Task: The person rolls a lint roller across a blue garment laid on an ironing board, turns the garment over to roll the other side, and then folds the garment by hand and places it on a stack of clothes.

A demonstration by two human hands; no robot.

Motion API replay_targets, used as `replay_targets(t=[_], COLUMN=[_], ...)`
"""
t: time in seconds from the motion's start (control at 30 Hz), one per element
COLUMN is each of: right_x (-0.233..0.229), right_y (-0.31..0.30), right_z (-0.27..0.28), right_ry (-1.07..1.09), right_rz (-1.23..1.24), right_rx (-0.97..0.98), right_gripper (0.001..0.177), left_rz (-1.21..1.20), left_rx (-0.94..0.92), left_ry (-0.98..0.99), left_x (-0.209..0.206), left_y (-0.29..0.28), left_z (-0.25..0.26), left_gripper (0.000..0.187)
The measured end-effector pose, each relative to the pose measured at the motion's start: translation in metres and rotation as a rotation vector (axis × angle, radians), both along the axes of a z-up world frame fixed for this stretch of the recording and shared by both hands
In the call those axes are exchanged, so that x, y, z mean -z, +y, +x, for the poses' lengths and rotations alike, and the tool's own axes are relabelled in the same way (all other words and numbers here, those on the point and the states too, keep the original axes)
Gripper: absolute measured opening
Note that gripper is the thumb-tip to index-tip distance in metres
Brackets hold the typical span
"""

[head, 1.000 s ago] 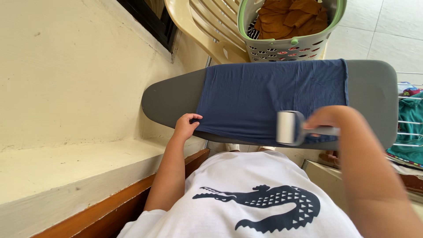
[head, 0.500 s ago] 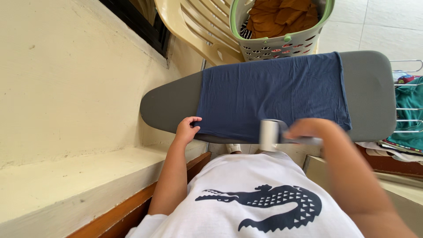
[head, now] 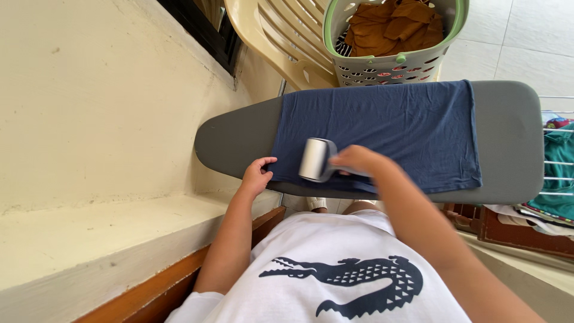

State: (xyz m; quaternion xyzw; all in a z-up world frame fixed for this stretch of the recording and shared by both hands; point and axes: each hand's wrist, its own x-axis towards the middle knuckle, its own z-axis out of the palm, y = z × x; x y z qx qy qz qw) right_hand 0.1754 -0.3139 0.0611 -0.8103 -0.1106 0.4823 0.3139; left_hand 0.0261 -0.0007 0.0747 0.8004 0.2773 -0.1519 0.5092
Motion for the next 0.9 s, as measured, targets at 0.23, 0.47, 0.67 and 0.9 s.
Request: replay_targets(t=[0.23,0.47,0.67,0.9], right_x=[0.001,-0.019,-0.011,-0.022], right_y=[-0.078,-0.101,-0.015,-0.322], right_z=[0.071,0.071,0.006,-0.042], right_ry=[0.156,0.139,0.105,0.184], right_rz=[-0.263,-0.359,-0.173,-0.634], right_rx=[-0.228,-0.318,-0.078,0.064], right_gripper=[0.042,0.043,0.036,0.044], left_rz=[0.076,0.185,0.558,0.841], left_rx=[0.033,0.098,0.323,0.551], left_ry=[-0.071,-0.085,0.224,0.23], left_x=[-0.006,-0.012,-0.036,-0.072], left_y=[0.009,0.004,-0.02,-0.071], left_z=[-0.003,0.002,0.028,0.082], left_gripper=[0.051,0.049,0.055,0.034])
